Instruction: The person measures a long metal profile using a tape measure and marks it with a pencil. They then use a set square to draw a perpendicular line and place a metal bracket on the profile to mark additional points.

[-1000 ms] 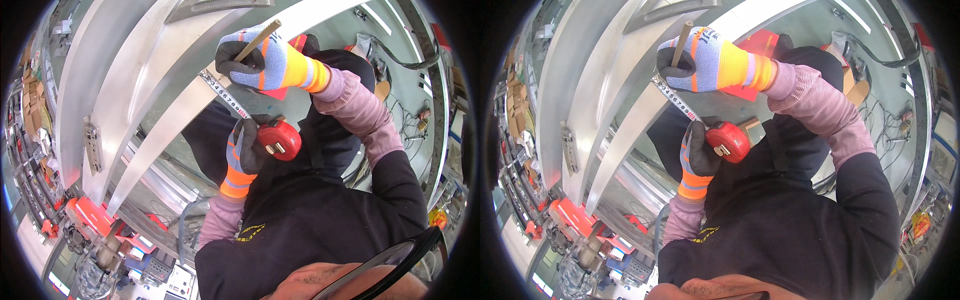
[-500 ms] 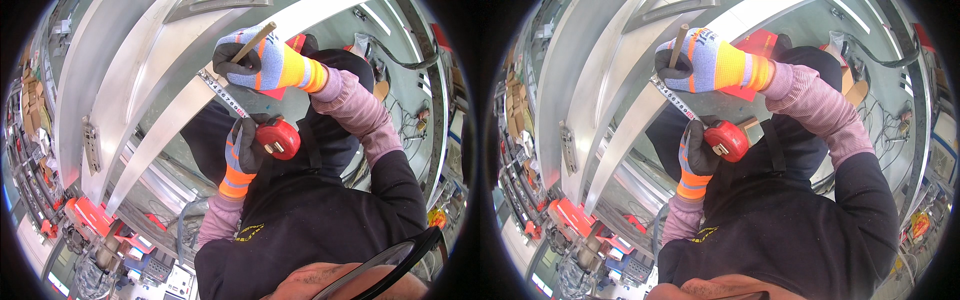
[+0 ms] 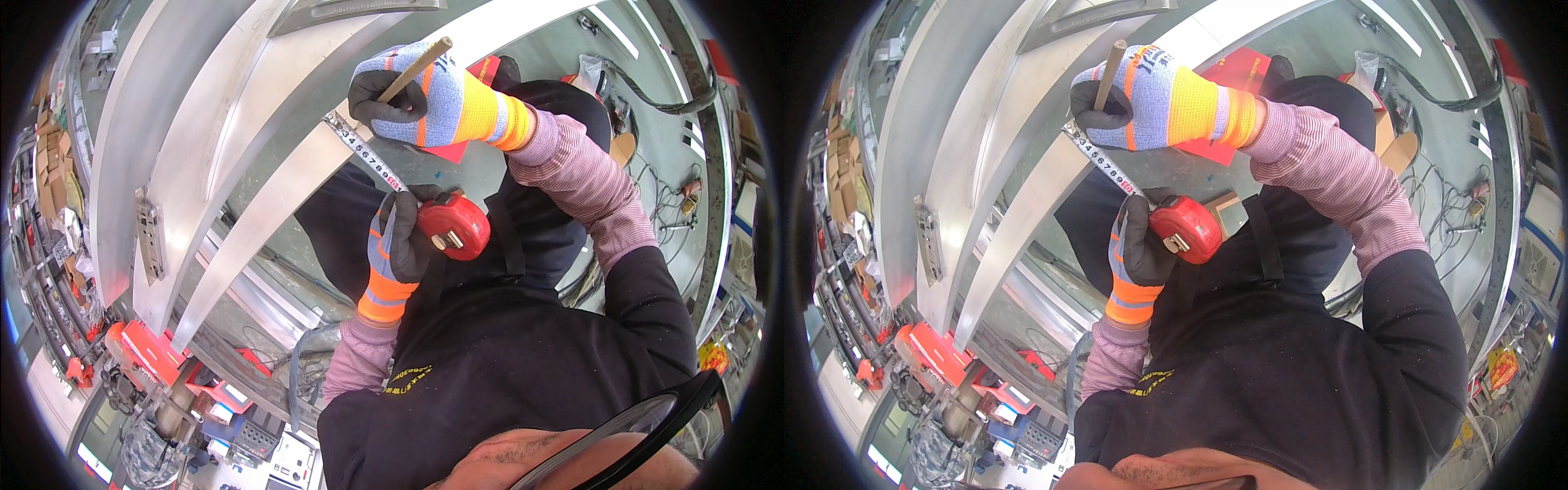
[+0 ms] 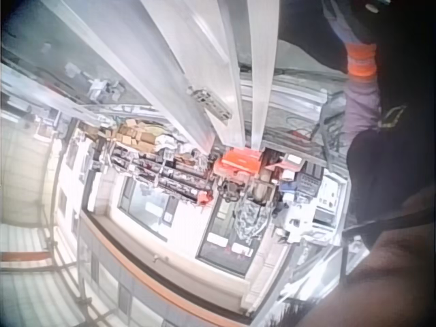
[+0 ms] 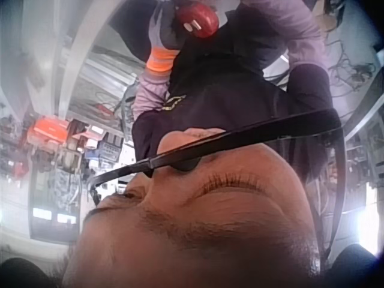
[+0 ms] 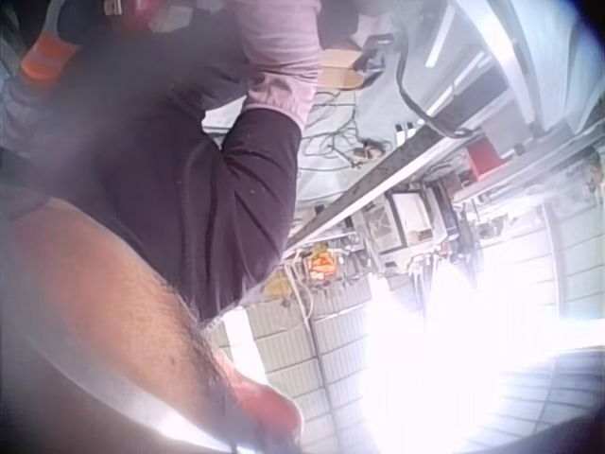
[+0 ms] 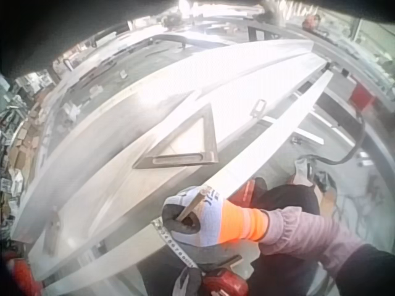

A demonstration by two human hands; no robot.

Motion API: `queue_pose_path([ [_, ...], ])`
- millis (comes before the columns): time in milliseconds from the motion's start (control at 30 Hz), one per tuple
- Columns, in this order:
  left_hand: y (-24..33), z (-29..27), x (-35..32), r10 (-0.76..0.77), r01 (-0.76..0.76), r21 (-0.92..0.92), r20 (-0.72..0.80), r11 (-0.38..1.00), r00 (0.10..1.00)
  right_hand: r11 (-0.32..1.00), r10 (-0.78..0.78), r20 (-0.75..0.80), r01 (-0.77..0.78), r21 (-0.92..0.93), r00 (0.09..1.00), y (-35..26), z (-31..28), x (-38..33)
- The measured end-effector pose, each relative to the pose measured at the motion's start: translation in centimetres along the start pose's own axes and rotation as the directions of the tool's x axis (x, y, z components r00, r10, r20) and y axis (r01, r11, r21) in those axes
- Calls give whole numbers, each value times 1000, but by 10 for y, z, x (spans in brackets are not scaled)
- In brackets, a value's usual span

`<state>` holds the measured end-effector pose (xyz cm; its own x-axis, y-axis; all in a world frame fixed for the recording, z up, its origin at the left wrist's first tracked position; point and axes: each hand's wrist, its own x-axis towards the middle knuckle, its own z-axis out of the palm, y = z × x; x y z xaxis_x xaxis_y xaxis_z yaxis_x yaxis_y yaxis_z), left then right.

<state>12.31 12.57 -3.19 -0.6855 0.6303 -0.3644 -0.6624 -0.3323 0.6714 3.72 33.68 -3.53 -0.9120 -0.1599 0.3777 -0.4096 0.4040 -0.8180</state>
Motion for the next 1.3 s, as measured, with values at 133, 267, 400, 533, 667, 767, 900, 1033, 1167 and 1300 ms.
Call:
queue_pose_path([
  [133,0,-3,1,26,-28,76,20,997,999,998,5,-10,-5,68,1000,1,1,0],
  [267,-1,-2,0,98,-104,188,42,977,994,992,12,36,-17,124,999,-8,-1,5],
  [400,-1,0,-1,155,-161,447,49,880,987,994,17,44,-22,110,999,-11,-2,5],
  [533,0,-2,0,102,-104,288,23,952,995,994,22,33,-25,107,999,-6,1,4],
  [667,-1,-3,0,42,-38,157,-16,987,999,993,39,50,-44,113,998,1,1,1],
  [767,1,3,1,-10,12,34,-42,999,999,993,22,22,-25,117,1000,5,6,0],
  [900,0,2,0,8,-6,48,-41,999,999,995,-5,35,2,95,999,-1,1,2],
  [1033,-4,-3,-1,134,-122,382,-5,916,991,997,-15,66,10,76,998,-10,-6,3],
  [1167,0,0,0,104,-106,251,20,962,994,999,-11,52,9,41,999,-9,-9,4],
  [1300,-4,-3,0,154,-144,345,-2,927,988,937,88,-131,-37,348,988,-18,-12,3],
])
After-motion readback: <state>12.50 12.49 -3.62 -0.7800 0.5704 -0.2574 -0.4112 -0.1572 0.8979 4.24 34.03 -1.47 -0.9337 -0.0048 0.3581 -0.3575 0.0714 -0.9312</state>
